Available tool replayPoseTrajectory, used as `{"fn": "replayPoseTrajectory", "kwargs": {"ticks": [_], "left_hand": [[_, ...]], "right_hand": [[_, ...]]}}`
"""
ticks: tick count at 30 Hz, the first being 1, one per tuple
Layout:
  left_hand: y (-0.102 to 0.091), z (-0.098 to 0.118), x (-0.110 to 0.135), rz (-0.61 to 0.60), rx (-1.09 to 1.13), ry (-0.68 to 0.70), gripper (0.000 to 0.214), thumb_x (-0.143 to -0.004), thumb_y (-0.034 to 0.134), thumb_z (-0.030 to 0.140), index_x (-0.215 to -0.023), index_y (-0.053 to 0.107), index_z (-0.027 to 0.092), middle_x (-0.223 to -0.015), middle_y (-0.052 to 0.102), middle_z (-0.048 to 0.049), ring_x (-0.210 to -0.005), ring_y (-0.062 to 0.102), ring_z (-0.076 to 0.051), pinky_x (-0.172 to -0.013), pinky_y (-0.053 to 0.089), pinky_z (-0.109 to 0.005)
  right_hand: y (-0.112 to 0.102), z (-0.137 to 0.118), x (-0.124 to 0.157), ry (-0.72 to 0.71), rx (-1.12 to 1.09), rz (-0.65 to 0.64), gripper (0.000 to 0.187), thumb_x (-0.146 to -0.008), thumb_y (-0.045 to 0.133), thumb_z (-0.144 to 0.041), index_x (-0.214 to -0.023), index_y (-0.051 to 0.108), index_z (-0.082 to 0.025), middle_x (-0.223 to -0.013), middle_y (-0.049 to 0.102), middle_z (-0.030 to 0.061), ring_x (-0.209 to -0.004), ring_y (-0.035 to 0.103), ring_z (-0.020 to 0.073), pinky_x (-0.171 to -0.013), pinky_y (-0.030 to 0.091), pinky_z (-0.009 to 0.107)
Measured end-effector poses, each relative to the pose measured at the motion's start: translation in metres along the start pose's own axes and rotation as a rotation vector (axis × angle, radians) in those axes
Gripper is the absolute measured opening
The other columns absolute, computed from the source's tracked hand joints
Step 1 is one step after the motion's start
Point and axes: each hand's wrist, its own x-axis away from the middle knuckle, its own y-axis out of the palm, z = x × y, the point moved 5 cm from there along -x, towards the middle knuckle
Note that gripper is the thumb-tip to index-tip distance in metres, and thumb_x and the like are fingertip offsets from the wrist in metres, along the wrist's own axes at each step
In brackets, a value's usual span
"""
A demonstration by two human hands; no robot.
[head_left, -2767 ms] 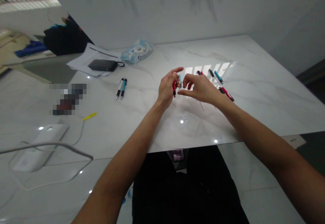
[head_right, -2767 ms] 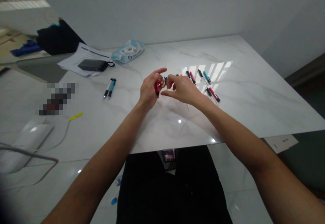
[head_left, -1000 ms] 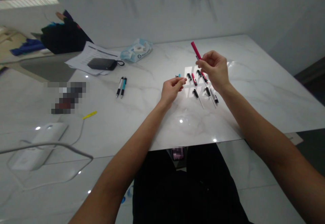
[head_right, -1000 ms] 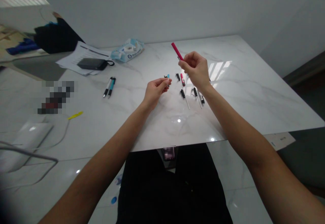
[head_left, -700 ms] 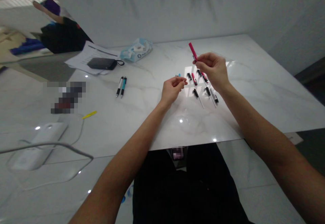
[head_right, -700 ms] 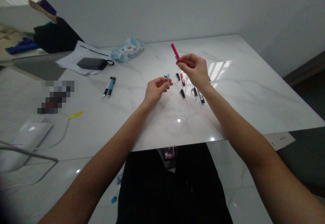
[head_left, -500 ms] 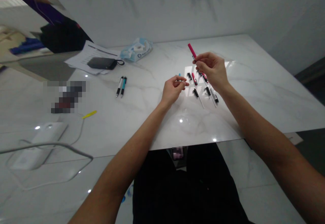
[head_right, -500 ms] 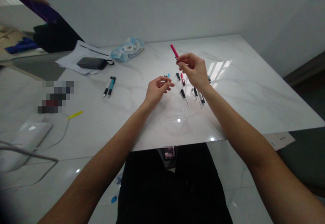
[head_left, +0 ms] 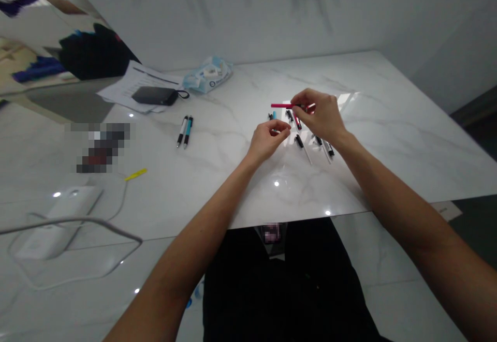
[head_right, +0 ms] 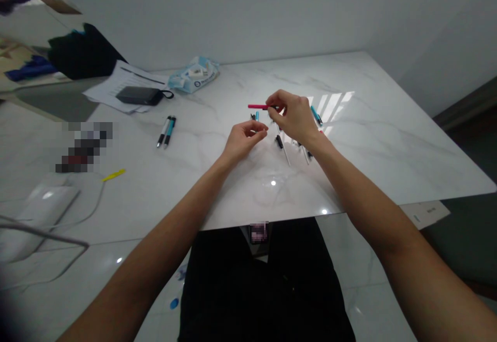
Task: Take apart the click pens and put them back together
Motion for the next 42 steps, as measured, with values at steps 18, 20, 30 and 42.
{"fn": "replayPoseTrajectory", "kwargs": {"ticks": [18, 20, 30, 42], "left_hand": [[-0.001, 0.015, 0.008, -0.081, -0.411, 0.004, 0.006, -0.088, 0.077, 0.024, -0.092, 0.080, 0.021, -0.098, 0.084, -0.0039, -0.081, 0.070, -0.016, -0.079, 0.053, -0.032], [0.000, 0.016, 0.008, -0.085, -0.435, 0.002, 0.007, -0.088, 0.077, 0.024, -0.093, 0.081, 0.021, -0.098, 0.084, -0.0035, -0.081, 0.070, -0.016, -0.079, 0.052, -0.032], [0.006, 0.016, 0.014, -0.186, -0.497, 0.010, 0.006, -0.089, 0.076, 0.022, -0.092, 0.081, 0.022, -0.097, 0.084, -0.0026, -0.082, 0.072, -0.016, -0.079, 0.049, -0.032], [0.012, 0.011, 0.016, -0.266, -0.512, 0.024, 0.008, -0.090, 0.075, 0.020, -0.094, 0.082, 0.023, -0.096, 0.084, -0.0029, -0.081, 0.071, -0.016, -0.082, 0.051, -0.033]], "right_hand": [[-0.030, -0.003, 0.016, -0.294, -0.064, 0.295, 0.015, -0.091, 0.066, -0.024, -0.104, 0.075, -0.024, -0.099, 0.077, 0.0041, -0.091, 0.072, 0.0217, -0.081, 0.062, 0.040], [-0.041, 0.000, 0.029, -0.277, -0.042, 0.309, 0.017, -0.092, 0.067, -0.024, -0.105, 0.077, -0.024, -0.097, 0.077, 0.0036, -0.090, 0.073, 0.0214, -0.080, 0.061, 0.040], [-0.054, 0.043, 0.133, 0.004, -0.620, 0.905, 0.022, -0.086, 0.085, -0.028, -0.093, 0.064, -0.025, -0.097, 0.072, -0.0001, -0.087, 0.073, 0.0158, -0.083, 0.062, 0.033], [-0.024, 0.039, 0.141, 0.078, -0.318, 0.591, 0.020, -0.089, 0.082, -0.033, -0.107, 0.080, -0.025, -0.099, 0.079, 0.0040, -0.085, 0.074, 0.0206, -0.081, 0.063, 0.040]]}}
